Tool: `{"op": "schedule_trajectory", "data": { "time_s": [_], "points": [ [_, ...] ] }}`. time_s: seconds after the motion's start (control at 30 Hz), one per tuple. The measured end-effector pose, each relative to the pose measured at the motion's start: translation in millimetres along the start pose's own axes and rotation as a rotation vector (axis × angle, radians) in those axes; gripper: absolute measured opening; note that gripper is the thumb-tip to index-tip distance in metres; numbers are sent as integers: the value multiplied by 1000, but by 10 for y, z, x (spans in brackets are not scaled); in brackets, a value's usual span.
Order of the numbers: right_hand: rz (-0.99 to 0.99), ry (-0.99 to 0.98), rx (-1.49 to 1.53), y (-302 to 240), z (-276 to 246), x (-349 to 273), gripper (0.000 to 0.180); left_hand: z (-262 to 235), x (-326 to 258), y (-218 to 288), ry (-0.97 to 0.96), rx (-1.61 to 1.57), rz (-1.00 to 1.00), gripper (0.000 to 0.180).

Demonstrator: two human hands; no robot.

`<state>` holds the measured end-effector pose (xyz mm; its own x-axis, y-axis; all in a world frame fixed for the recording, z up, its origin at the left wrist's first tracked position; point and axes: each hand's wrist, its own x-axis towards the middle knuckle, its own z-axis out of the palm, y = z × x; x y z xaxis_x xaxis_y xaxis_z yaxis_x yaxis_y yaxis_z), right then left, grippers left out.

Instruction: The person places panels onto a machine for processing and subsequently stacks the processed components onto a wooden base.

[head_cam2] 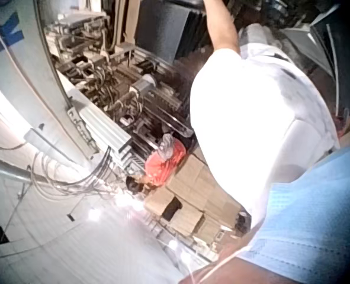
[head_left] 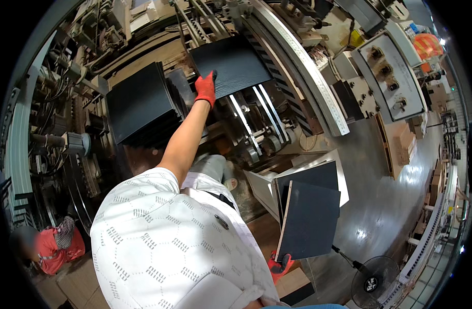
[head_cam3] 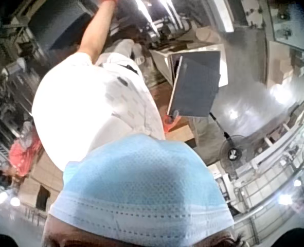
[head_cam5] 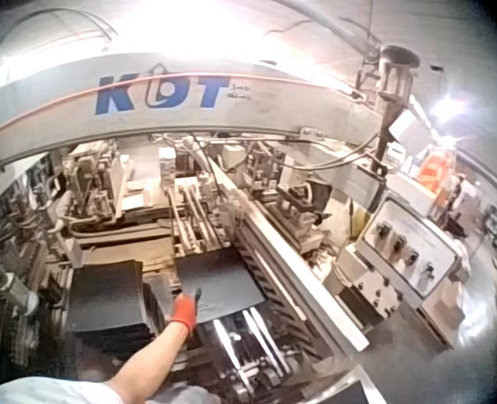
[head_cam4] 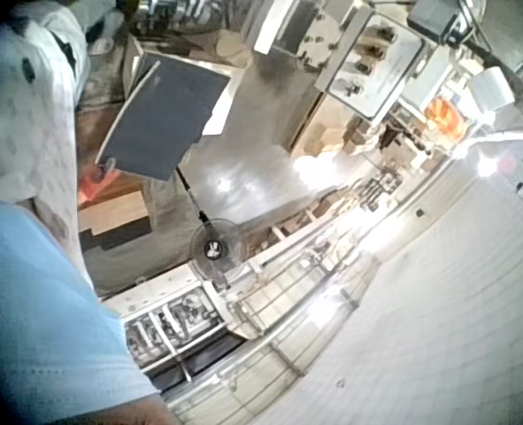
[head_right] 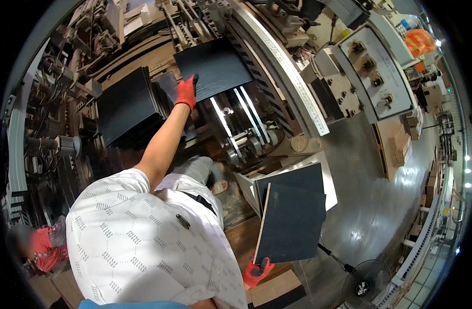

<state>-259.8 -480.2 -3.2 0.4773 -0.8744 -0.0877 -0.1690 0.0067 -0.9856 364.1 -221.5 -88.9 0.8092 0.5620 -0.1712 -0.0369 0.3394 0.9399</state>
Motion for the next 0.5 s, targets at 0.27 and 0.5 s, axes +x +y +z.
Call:
{"op": "schedule_trajectory", "data": {
  "time_s": [0.27,0.5],
  "points": [
    [-241,-13,-267,203,-156,-109,38,37,-76,39,33,153,177,40],
    [287,127,-64,-527,551,282,28,-41,175,-140,-78,-32,1,23]
  ]
}}
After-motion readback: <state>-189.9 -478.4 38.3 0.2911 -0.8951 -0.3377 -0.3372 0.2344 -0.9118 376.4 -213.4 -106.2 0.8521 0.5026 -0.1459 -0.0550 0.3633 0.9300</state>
